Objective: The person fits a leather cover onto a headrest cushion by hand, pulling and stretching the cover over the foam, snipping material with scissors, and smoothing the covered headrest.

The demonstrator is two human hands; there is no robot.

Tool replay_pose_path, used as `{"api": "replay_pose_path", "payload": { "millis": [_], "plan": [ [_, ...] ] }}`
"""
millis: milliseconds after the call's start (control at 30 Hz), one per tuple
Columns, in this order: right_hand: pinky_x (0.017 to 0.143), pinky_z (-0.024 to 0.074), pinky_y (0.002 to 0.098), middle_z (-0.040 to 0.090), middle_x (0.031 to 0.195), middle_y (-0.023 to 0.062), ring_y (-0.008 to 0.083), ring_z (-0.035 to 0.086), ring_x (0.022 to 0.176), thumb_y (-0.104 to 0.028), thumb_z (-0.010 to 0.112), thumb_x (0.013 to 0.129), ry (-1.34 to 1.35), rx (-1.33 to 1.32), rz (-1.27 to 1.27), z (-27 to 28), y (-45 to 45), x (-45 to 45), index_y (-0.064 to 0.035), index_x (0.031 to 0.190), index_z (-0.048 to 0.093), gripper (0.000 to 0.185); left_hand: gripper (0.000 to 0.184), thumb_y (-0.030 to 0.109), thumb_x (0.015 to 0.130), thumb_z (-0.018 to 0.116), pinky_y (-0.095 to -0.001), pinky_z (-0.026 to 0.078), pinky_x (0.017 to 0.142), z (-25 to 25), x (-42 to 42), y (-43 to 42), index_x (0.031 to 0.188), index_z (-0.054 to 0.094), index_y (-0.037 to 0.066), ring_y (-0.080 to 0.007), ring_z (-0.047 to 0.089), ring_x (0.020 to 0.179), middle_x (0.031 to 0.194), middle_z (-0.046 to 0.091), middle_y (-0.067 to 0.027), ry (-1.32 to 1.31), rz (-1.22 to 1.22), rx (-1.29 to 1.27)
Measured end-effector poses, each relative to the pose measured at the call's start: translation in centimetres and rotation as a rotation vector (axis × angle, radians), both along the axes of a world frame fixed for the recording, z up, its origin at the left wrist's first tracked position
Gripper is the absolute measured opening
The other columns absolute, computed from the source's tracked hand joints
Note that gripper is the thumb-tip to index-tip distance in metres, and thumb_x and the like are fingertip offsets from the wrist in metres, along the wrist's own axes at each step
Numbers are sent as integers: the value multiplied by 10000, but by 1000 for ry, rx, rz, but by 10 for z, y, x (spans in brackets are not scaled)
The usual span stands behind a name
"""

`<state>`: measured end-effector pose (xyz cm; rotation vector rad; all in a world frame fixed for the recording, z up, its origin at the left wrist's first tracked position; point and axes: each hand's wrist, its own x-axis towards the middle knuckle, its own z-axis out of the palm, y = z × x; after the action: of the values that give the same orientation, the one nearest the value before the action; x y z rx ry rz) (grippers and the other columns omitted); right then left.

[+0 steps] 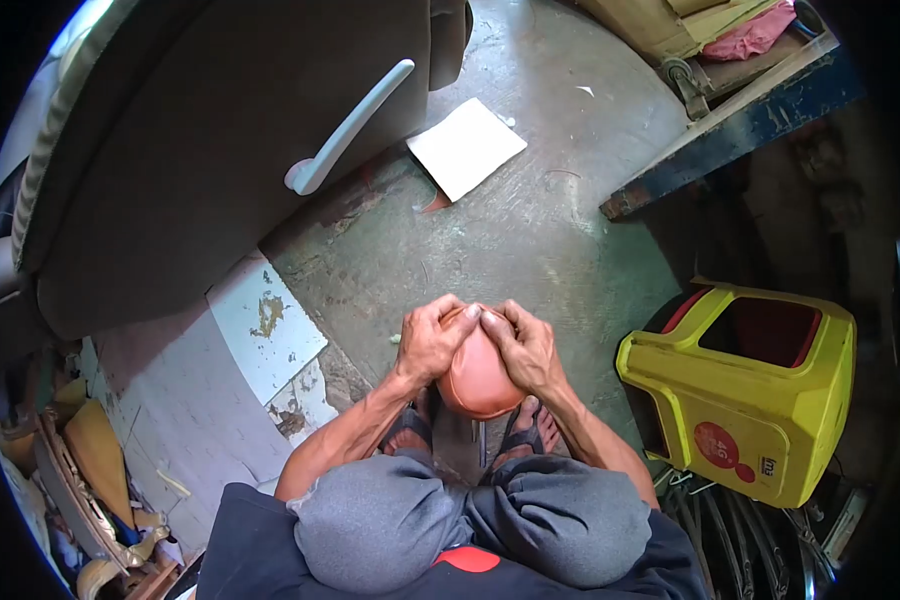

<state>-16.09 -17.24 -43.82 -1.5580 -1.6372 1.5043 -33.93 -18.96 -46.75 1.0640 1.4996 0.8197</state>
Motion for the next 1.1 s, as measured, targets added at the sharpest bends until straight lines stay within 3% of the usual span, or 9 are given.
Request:
{"api": "replay_pose_path", "payload": {
  "millis": [100,333,433,500,533,600,867,1000,1100],
  "plan": [
    [642,485,390,640,684,155,197,600,648,-348,655,999,-71,-38,-143,-17,6,-5,10,892,694,376,342,331,986,675,-320,519,686,-19,3,3,922,729,0,-142,649,729,731,692,-66,-130,32,-85],
    [617,454,413,592,643,171,215,542,604,-419,641,993,-101,-42,-155,-23,6,-8,10,827,662,461,279,266,998,639,-263,410,609,-21,-2,14,841,689,40,-51,498,686,755,593,43,-516,113,-299],
    [728,509,418,671,792,172,248,652,748,-450,634,988,-220,-129,-68,-15,13,-10,-8,953,707,449,271,269,994,634,-257,419,635,-32,-10,20,844,668,45,-57,518,720,785,604,28,-540,93,-264],
    [972,510,428,679,1161,207,313,667,1118,-448,658,968,28,77,50,-15,15,-5,-28,1254,672,508,277,275,992,633,-256,426,648,-33,-13,23,837,661,47,-59,523,729,782,600,25,-581,79,-257],
    [972,510,428,679,1161,207,313,667,1118,-448,658,968,27,81,53,-15,17,-3,-28,1254,672,508,276,279,994,629,-257,431,658,-34,-14,27,845,658,49,-64,525,734,789,601,19,-543,35,-212],
    [1162,395,454,507,1464,238,387,489,1394,-444,691,946,62,201,209,-10,11,3,-32,1491,497,710,275,284,995,625,-257,437,669,-35,-13,26,852,654,51,-69,528,740,796,603,14,-515,5,-181],
    [1235,279,510,337,1621,257,428,303,1526,-421,855,806,-16,422,501,22,8,13,-67,1491,531,837,174,187,1021,570,-275,527,793,-55,-19,64,1008,656,36,-121,627,849,947,665,-52,-855,42,-214],
    [1249,268,487,322,1640,243,407,280,1540,-436,887,768,226,265,116,-37,16,15,-91,1530,453,942,251,224,1036,554,-295,526,880,-85,-17,90,1089,669,7,-163,653,936,1015,685,-84,-902,71,-260],
    [1137,428,451,505,1503,258,385,492,1410,-476,846,816,199,296,-34,-46,21,12,-82,1525,437,908,509,421,1101,419,-360,558,964,-78,-11,89,1315,595,-6,-236,663,1090,1230,659,-174,-691,176,91]
  ]
}}
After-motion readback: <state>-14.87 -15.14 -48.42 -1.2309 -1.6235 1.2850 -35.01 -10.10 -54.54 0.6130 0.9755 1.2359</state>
